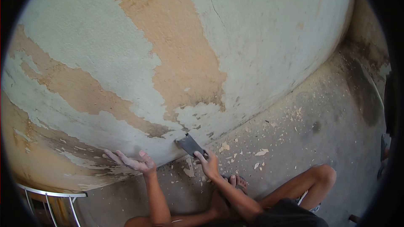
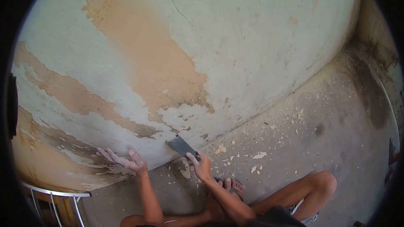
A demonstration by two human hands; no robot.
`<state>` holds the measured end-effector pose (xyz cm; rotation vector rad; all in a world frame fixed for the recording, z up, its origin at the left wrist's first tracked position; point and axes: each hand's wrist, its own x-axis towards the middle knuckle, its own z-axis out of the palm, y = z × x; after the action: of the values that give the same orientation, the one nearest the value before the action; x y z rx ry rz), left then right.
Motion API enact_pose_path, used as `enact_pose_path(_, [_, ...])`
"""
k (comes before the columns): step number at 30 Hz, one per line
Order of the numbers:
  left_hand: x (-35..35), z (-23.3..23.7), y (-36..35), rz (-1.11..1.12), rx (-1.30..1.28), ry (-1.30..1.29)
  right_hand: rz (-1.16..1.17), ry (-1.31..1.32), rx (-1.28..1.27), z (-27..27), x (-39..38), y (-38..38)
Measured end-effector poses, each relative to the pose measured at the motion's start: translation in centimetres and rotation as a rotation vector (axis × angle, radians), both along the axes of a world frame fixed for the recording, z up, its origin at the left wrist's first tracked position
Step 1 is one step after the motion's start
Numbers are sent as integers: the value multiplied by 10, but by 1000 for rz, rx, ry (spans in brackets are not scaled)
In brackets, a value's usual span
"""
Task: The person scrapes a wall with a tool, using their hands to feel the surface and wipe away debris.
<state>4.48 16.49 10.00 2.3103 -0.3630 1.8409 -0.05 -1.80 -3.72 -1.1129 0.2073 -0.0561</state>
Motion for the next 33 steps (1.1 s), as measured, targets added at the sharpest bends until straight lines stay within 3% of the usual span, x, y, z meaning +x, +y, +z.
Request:
enact_pose_path(2, [4, -3, -6, 28, 11, 8, -56, 66, 71, 7, -5, -4])
enact_pose_path(5, [-5, -5, -13, 63, 37, 94, -84, -59, -5, 69, 22, -14])
enact_pose_path(7, [-6, 1, -19, 40, 28, 136, -21, -226, 82, 96, 38, -17])
enact_pose_path(8, [-5, 3, -20, 55, 51, 130, -20, -185, 30, 91, 35, -17])
enact_pose_path(11, [-4, 0, -19, 0, 11, 145, -25, -69, -170, 6, 9, -10])
enact_pose_path(13, [1, -2, -19, 17, 19, 147, -50, -33, -77, 15, 9, -12])
enact_pose_path(14, [2, -4, -19, 20, 7, 144, -68, 36, 32, 24, -3, -8])
enact_pose_path(16, [-5, -4, -17, 3, -1, 160, -48, -114, 6, 91, 11, -15])
enact_pose_path(19, [-7, 3, -12, 29, 4, 108, 14, -161, 200, 122, 31, -16])
enact_pose_path(23, [-6, 6, -4, 54, 27, 141, -50, 44, 130, 15, 1, -9])
enact_pose_path(26, [-4, -4, -17, 54, 13, 174, -204, -99, -89, 35, 5, -21])
enact_pose_path(28, [-6, -10, -17, 40, 42, 160, -62, -170, 98, 90, 23, -40])
enact_pose_path(31, [-4, -4, -22, 53, 74, 146, -29, -172, 189, 103, 33, -48])
enact_pose_path(33, [-1, -1, -25, 39, 57, 126, -49, -114, 148, 59, 20, -43])
